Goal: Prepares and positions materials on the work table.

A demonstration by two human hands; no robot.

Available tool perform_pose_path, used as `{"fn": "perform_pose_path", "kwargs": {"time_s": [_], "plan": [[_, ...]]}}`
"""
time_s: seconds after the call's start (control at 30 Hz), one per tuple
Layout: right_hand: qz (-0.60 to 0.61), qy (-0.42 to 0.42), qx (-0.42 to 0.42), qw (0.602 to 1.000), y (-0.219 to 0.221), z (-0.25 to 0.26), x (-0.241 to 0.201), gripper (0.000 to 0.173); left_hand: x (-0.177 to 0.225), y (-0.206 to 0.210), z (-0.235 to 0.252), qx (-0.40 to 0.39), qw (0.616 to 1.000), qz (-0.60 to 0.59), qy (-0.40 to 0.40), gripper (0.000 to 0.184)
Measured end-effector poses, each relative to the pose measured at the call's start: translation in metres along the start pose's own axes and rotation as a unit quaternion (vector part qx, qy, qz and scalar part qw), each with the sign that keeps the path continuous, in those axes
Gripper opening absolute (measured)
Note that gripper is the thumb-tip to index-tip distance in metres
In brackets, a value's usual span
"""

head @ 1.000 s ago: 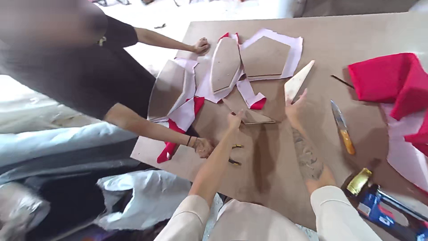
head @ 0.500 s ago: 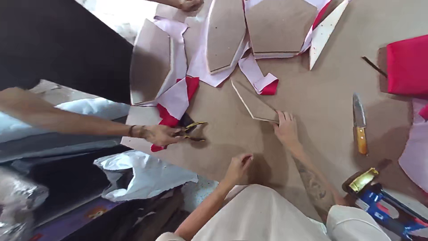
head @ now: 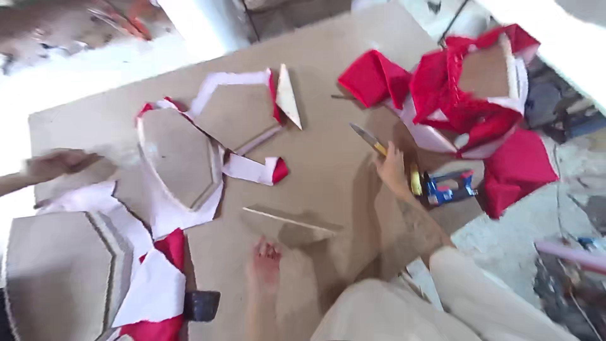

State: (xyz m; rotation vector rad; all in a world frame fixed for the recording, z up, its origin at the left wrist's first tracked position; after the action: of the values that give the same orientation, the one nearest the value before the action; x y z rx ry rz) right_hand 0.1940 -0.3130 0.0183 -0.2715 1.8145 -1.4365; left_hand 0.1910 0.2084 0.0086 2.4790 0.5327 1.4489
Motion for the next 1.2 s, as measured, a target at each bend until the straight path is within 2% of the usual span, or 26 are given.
{"fn": "perform_pose_path", "kwargs": {"time_s": [0.03, 0.07, 0.1, 0.13, 0.17, 0.23, 0.3, 0.33, 0.37, 0.43, 0.53, 0.57, 0.63, 0.7, 0.8, 0.87, 0.93, 1.03, 1.1, 1.2], "plan": [[0.005, 0.002, -0.009, 1.0, 0.007, 0.011, 0.018, 0.087, -0.002, 0.001, -0.002, -0.038, 0.986, -0.157, -0.051, 0.06], [0.012, -0.014, -0.021, 1.0, 0.014, 0.024, 0.024, 0.086, 0.003, 0.006, 0.004, -0.079, 0.955, -0.278, -0.062, 0.067], [0.013, -0.035, -0.037, 0.999, 0.02, 0.032, 0.024, 0.081, 0.011, 0.009, 0.009, -0.1, 0.937, -0.333, -0.045, 0.07], [0.01, -0.053, -0.054, 0.997, 0.024, 0.037, 0.019, 0.075, 0.021, 0.012, 0.014, -0.104, 0.935, -0.338, -0.013, 0.071], [0.006, -0.067, -0.067, 0.995, 0.025, 0.037, 0.013, 0.071, 0.029, 0.016, 0.014, -0.081, 0.951, -0.296, 0.02, 0.071], [0.015, -0.081, -0.111, 0.99, 0.027, 0.019, -0.002, 0.075, 0.037, 0.025, 0.0, 0.001, 0.994, -0.084, 0.068, 0.06], [0.073, -0.07, -0.178, 0.979, 0.026, -0.01, -0.011, 0.083, 0.025, 0.049, -0.021, 0.014, 0.986, 0.144, 0.085, 0.046], [0.143, -0.062, -0.204, 0.967, 0.029, -0.03, -0.011, 0.081, 0.012, 0.066, -0.033, -0.002, 0.973, 0.219, 0.077, 0.043], [0.218, -0.053, -0.225, 0.948, 0.032, -0.055, -0.01, 0.077, -0.005, 0.084, -0.047, -0.018, 0.964, 0.26, 0.052, 0.043], [0.3, -0.057, -0.246, 0.92, 0.026, -0.104, -0.003, 0.072, -0.053, 0.124, -0.07, -0.057, 0.961, 0.272, -0.017, 0.046], [0.32, -0.084, -0.278, 0.902, -0.014, -0.149, 0.03, 0.065, -0.128, 0.192, -0.091, -0.102, 0.953, 0.277, -0.072, 0.045], [0.329, -0.087, -0.271, 0.9, -0.034, -0.153, 0.052, 0.063, -0.152, 0.213, -0.098, -0.121, 0.943, 0.301, -0.071, 0.043], [0.31, -0.102, -0.18, 0.928, -0.083, -0.142, 0.112, 0.054, -0.194, 0.247, -0.114, -0.181, 0.903, 0.387, -0.049, 0.039], [0.208, -0.116, -0.076, 0.968, -0.133, -0.114, 0.19, 0.047, -0.227, 0.272, -0.125, -0.219, 0.846, 0.486, -0.02, 0.037], [0.046, -0.104, 0.018, 0.993, -0.189, -0.069, 0.316, 0.054, -0.255, 0.309, -0.12, -0.21, 0.795, 0.568, 0.028, 0.046], [-0.014, -0.112, 0.038, 0.993, -0.206, -0.038, 0.374, 0.059, -0.263, 0.355, -0.104, -0.219, 0.761, 0.605, 0.087, 0.053], [-0.026, -0.134, 0.039, 0.99, -0.211, -0.01, 0.391, 0.058, -0.269, 0.402, -0.087, -0.233, 0.724, 0.637, 0.128, 0.06], [-0.002, -0.143, 0.045, 0.989, -0.219, 0.013, 0.372, 0.043, -0.282, 0.455, -0.067, -0.235, 0.687, 0.675, 0.132, 0.064], [0.045, -0.102, 0.084, 0.99, -0.232, 0.019, 0.359, 0.038, -0.29, 0.478, -0.057, -0.231, 0.677, 0.688, 0.125, 0.063], [0.131, -0.021, 0.134, 0.982, -0.24, 0.006, 0.365, 0.037, -0.295, 0.486, -0.053, -0.201, 0.671, 0.701, 0.135, 0.057]]}}
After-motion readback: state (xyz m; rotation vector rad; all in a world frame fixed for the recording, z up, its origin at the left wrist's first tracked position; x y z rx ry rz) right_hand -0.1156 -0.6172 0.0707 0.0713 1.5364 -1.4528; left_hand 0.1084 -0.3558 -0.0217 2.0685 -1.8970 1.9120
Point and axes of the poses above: each hand's wrist, its own z-axis towards the middle knuckle, its own y-axis out of the palm, x = y × z, the point moved 7 cm from there along z, towards the middle knuckle, and after that the axes turned 4 degrees about y, right-handed, at the moved point
